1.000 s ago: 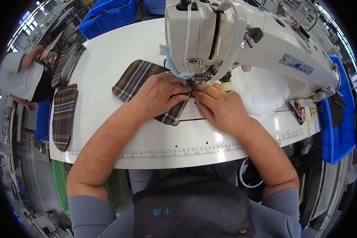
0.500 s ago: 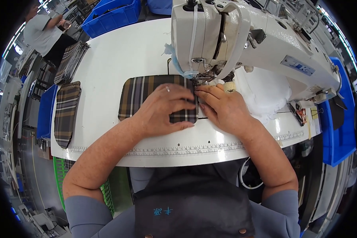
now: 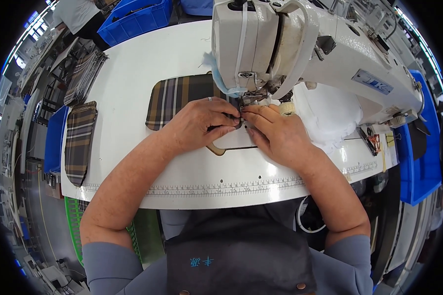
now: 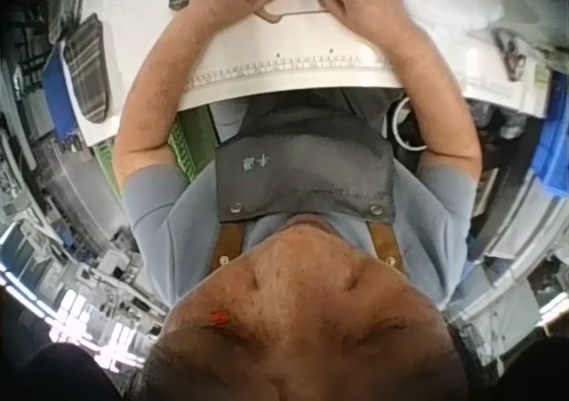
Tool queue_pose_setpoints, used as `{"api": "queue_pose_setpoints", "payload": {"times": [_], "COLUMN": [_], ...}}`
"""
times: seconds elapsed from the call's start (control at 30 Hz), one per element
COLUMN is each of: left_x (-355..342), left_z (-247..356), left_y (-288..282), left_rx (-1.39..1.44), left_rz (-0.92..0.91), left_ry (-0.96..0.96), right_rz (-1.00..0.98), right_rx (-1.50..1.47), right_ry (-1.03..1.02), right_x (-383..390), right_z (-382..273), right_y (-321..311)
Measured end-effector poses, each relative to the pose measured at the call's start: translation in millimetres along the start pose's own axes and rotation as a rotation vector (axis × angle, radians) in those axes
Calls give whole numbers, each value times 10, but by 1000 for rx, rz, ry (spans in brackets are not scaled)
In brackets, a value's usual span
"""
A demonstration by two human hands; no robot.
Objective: Sewing together pieces of plaid fabric to create a pouch using an industrial sewing machine.
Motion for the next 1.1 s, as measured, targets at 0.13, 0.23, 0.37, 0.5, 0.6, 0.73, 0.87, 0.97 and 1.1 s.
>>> {"api": "queue_pose_setpoints", "payload": {"times": [0.13, 0.23, 0.37, 0.5, 0.6, 0.73, 0.87, 0.97, 1.1], "left_x": [-78, -111, -155, -138, -73, 44, 184, 338, 384], "left_z": [-50, -95, -34, 92, 163, 374, 665, 819, 903], "left_y": [-28, -52, -67, -34, 50, 172, 183, 137, 171], "left_rx": [-14, -46, -154, -297, -296, -333, -376, -213, 51], "left_rz": [31, 15, -56, -98, -56, 7, -96, -116, -136], "left_ry": [-21, -65, -61, -71, -93, -132, -178, -120, 53], "right_rz": [-1, -17, -6, 2, 9, -16, 2, -15, -35], "right_rx": [16, 23, 23, 7, 4, -2, -4, -1, -8], "right_ry": [-4, -4, -4, 4, 6, -20, 12, 4, 12], "right_x": [-5, -8, -1, 3, 15, -2, 22, 27, 8], "right_z": [-1, -14, -6, 11, 10, -3, 26, 7, -10], "right_y": [-10, -17, -6, 10, 24, -9, 5, -14, -34]}}
Point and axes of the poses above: each hand's wrist, its own x-axis away from the middle knuckle, its own y-axis out of the palm, z = x × y, the point moved 2 cm from there along -x, towards the middle knuckle, and after that the axes turned 10 degrees about y, right-handed, at the moved point
